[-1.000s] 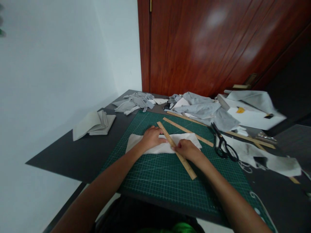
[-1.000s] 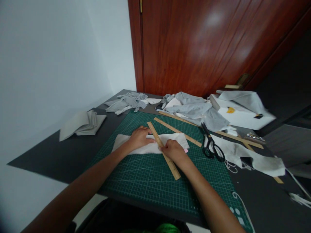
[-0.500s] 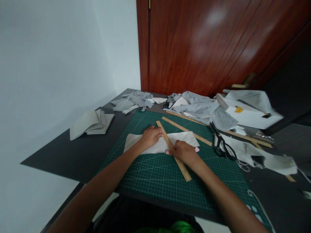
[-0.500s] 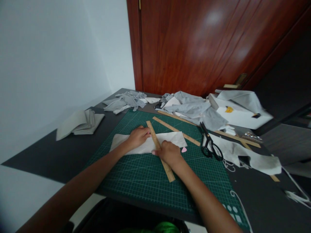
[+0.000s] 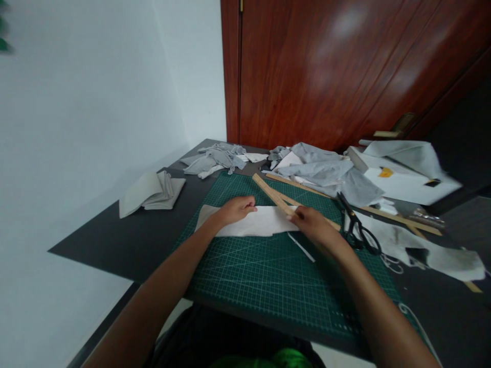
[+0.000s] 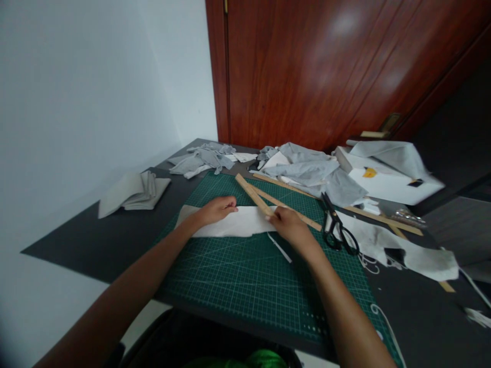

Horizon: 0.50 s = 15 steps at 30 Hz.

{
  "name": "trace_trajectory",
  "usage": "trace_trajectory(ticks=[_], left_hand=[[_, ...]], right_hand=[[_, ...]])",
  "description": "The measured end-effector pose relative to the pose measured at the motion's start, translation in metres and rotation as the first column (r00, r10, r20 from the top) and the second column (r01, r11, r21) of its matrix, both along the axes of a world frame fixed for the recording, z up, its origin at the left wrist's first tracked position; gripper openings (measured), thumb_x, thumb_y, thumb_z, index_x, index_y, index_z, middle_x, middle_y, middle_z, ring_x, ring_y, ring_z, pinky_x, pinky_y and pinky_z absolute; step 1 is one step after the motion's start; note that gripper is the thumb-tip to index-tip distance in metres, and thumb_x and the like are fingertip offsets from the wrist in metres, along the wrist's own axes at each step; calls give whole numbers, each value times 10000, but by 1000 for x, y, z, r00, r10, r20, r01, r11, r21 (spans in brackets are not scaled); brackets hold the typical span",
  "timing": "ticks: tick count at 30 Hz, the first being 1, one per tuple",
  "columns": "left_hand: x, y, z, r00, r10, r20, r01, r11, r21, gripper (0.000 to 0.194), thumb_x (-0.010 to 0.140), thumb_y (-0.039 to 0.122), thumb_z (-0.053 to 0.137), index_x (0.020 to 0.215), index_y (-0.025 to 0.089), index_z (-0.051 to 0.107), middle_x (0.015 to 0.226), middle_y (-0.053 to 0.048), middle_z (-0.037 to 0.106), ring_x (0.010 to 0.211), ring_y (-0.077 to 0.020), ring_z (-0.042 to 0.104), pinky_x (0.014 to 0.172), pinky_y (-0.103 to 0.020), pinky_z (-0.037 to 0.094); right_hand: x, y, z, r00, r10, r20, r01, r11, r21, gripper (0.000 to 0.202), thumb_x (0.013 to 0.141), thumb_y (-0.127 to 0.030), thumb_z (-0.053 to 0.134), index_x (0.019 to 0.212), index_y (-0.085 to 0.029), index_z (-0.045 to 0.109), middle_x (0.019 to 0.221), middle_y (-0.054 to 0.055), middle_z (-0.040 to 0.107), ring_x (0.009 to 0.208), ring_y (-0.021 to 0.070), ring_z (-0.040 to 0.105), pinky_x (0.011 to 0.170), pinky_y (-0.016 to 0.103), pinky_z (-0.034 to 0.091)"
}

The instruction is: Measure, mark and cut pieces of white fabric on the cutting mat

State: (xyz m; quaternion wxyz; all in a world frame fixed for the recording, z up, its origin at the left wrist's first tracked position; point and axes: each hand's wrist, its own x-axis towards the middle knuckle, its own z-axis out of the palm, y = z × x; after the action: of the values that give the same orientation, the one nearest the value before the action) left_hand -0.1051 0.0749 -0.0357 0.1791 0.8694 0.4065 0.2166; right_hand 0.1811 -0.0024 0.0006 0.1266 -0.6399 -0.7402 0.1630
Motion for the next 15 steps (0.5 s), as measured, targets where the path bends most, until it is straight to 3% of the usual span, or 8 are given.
trace_trajectory(ticks=[4, 10, 15], left_hand=[[-7, 6, -1, 1000, 7, 23, -6, 1000, -31, 186, 956, 352, 578, 838, 209, 564, 762, 42, 591, 706, -139, 530, 646, -264, 359], [-11, 10, -2, 999, 51, 11, -51, 999, -10, 199, 952, 373, 581, 838, 210, 574, 773, 32, 613, 710, -146, 544, 651, -271, 364], [-11, 10, -3, 999, 45, -18, -44, 998, 35, 169, 960, 363, 569, 952, 221, 660, 902, 2, 708, 813, -177, 629, 732, -288, 437]], right_hand=[[48, 19, -7, 960, -250, 125, 225, 957, 181, 301, 1048, -389, 507, 1124, -188, 719, 980, 115, 765, 888, 256, 711, 696, 291, 437], [59, 32, -33, 945, -283, 164, 250, 948, 197, 314, 1075, -263, 436, 1155, -147, 717, 1045, 146, 772, 974, 252, 726, 799, 290, 477], [61, 33, -30, 920, -310, 240, 273, 946, 178, 307, 1056, -274, 468, 1163, -162, 734, 1110, 148, 752, 1091, 254, 703, 903, 287, 487]])
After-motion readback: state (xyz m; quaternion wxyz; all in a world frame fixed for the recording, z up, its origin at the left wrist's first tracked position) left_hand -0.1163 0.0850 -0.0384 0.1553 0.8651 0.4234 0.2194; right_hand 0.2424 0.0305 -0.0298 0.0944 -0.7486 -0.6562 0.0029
